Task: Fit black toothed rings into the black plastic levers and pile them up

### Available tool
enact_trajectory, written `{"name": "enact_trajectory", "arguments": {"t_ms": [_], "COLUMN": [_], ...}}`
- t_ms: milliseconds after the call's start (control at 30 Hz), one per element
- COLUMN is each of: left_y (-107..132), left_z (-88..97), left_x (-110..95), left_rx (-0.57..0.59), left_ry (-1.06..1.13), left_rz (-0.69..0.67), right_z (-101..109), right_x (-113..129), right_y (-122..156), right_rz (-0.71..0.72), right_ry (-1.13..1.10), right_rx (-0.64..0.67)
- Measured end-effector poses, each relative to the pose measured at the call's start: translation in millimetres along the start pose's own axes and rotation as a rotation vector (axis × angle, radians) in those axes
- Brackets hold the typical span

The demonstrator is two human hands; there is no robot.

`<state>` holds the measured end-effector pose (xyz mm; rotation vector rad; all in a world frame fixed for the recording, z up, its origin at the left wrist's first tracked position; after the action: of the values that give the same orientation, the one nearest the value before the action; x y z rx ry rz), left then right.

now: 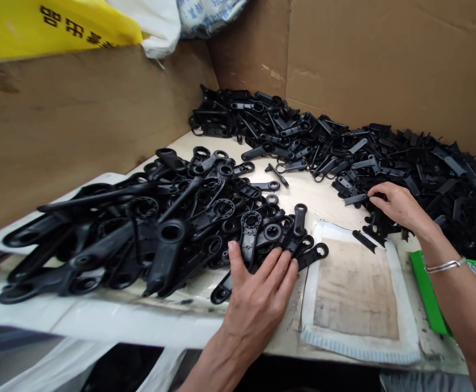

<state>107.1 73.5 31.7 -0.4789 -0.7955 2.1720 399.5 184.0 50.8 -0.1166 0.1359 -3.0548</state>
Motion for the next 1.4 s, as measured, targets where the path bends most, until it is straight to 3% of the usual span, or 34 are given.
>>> {"name": "enact_trajectory", "arguments": {"t_ms": [167, 467, 667, 767, 833, 900, 967, 1033, 1100, 1200, 1300, 1400], "left_y": [-0.7, -0.6, -2.5, -4.2, -4.7, -4.6, -4.2, -4.3, -5.4, -4.6, 3.7, 15.4], "left_z": [2.1, 7.3, 10.2, 12.5, 16.7, 23.6, 31.2, 35.5, 29.6, -3.3, -39.7, -60.1], "left_x": [-2.0, -0.5, -1.2, -1.7, -2.3, -4.3, -7.8, -11.7, -16.0, -28.0, -44.9, -50.3], "left_rx": [-0.023, -0.057, -0.077, -0.083, -0.106, -0.146, -0.181, -0.188, -0.127, 0.087, 0.218, 0.199], "left_ry": [0.017, 0.055, 0.069, 0.055, 0.058, 0.077, 0.144, 0.279, 0.489, 0.981, 1.543, 1.787], "left_rz": [0.005, 0.032, 0.039, 0.021, 0.000, -0.021, -0.027, 0.008, 0.095, 0.312, 0.613, 0.882], "right_z": [-7.1, -14.9, -20.8, -9.0, 10.5, 32.7, 42.3, 29.1, 5.9, -34.9, -63.1, -71.4], "right_x": [16.7, 77.4, 65.7, 48.2, 38.8, 34.1, 37.3, 49.1, 78.0, 121.7, 149.8, 155.7], "right_y": [-11.6, -95.4, -102.5, -85.3, -65.1, -36.4, -3.1, 33.7, 75.9, 133.8, 161.8, 167.6], "right_rz": [0.008, 0.049, 0.030, 0.004, -0.020, -0.035, -0.047, -0.127, -0.173, -0.295, -0.316, -0.294], "right_ry": [0.045, 0.315, 0.332, 0.319, 0.217, 0.005, -0.269, -0.587, -0.853, -1.194, -1.366, -1.389], "right_rx": [0.011, -0.092, -0.093, -0.127, -0.226, -0.329, -0.299, -0.082, 0.171, 0.424, 0.446, 0.410]}}
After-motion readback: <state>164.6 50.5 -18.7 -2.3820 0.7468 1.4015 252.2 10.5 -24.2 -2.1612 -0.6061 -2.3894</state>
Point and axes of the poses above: each hand's wrist, its own y-axis away from the middle knuckle, its own z-axis out of the back of the hand, x = y × z, the point moved 9 cm from there along -y, towards the middle knuckle, and after that the axes turned 1 degree about x, right-handed, at the moved point
